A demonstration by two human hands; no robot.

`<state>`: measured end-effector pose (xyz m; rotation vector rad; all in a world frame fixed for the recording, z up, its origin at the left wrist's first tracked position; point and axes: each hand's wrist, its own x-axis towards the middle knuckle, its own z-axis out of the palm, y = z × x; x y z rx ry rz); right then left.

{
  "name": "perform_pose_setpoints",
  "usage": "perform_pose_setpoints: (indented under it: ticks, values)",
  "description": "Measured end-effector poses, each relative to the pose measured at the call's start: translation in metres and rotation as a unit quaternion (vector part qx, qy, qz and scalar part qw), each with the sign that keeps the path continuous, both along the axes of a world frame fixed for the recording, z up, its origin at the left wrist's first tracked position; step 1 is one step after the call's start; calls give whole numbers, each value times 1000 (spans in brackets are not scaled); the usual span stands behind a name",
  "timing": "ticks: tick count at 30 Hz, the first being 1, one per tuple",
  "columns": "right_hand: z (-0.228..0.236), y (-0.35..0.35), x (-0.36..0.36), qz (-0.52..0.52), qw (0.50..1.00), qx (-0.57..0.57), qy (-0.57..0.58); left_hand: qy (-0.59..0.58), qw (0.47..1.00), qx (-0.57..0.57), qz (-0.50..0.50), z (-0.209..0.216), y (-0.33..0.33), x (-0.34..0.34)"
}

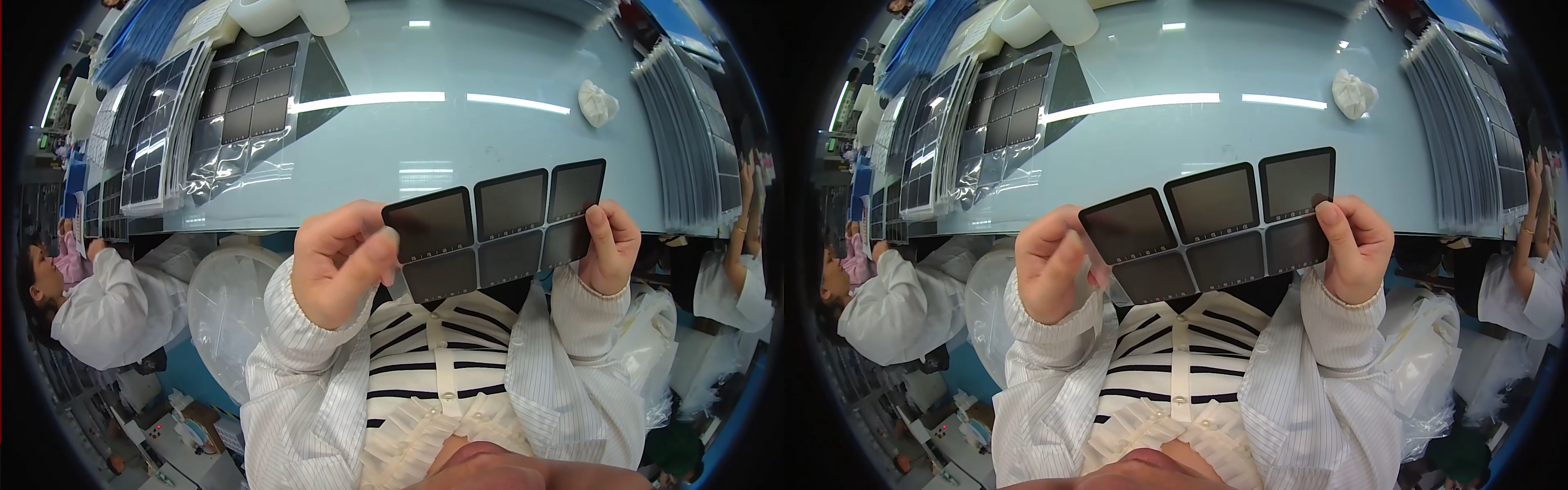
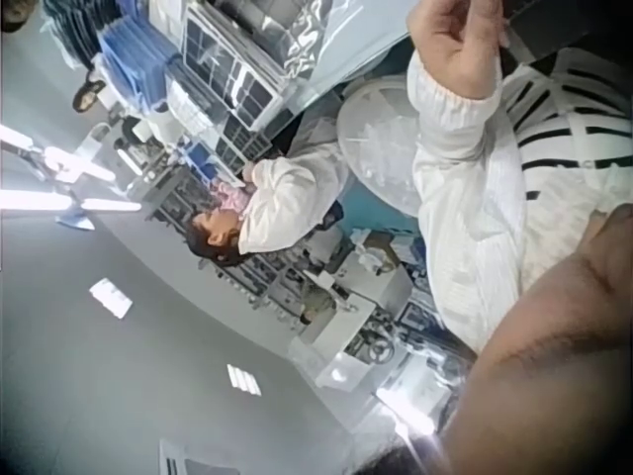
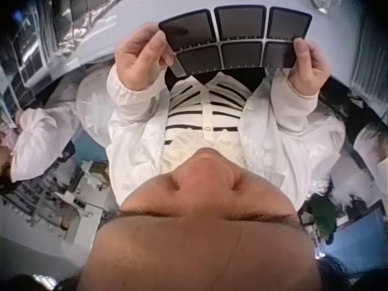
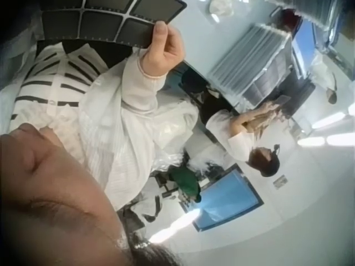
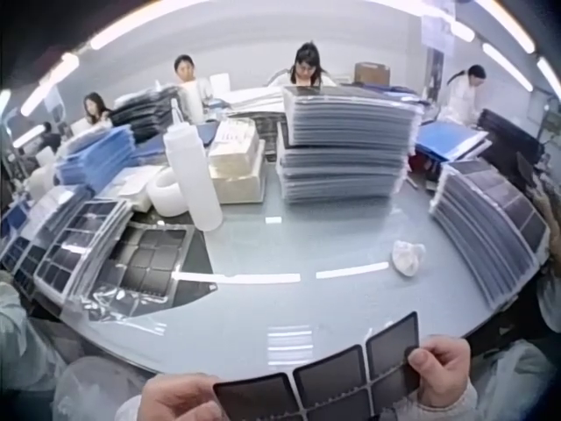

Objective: Inspecting, cleaning with a pad and liquid, and placing film-like sheets into plastic sleeves.

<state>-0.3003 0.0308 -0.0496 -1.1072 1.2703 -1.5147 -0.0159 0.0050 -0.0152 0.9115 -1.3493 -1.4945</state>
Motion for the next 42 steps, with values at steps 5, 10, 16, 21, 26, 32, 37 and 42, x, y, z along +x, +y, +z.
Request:
perform_pose_setpoints:
  ticks: [5, 10, 16, 21, 26, 32, 37, 42]
  values:
    - [0, 0, 2, 11, 1000, -12, 27, -82, 994, -75, -1, 1, -4, 2]
    - [1, -2, 3, 13, 1000, -8, 20, -22, 998, 54, 26, -1, -2, 11]
    - [-4, -2, 1, 15, 1000, -7, 8, 16, 999, 7, 37, -1, -2, 3]
    - [-4, -1, 1, 19, 1000, -7, 14, -60, 997, -9, 38, 5, -4, 3]
    - [-4, -2, 2, 18, 1000, -2, 17, -53, 997, -23, 45, 5, -1, 4]
    - [-5, 0, 1, 11, 1000, 3, 12, -68, 996, -26, 46, 7, -2, 4]
    - [-4, 0, 2, 8, 1000, 7, 11, -41, 998, -17, 45, 4, -2, 5]
    - [-4, 1, 1, 6, 1000, 13, 6, -17, 999, -38, 33, 3, -3, 4]
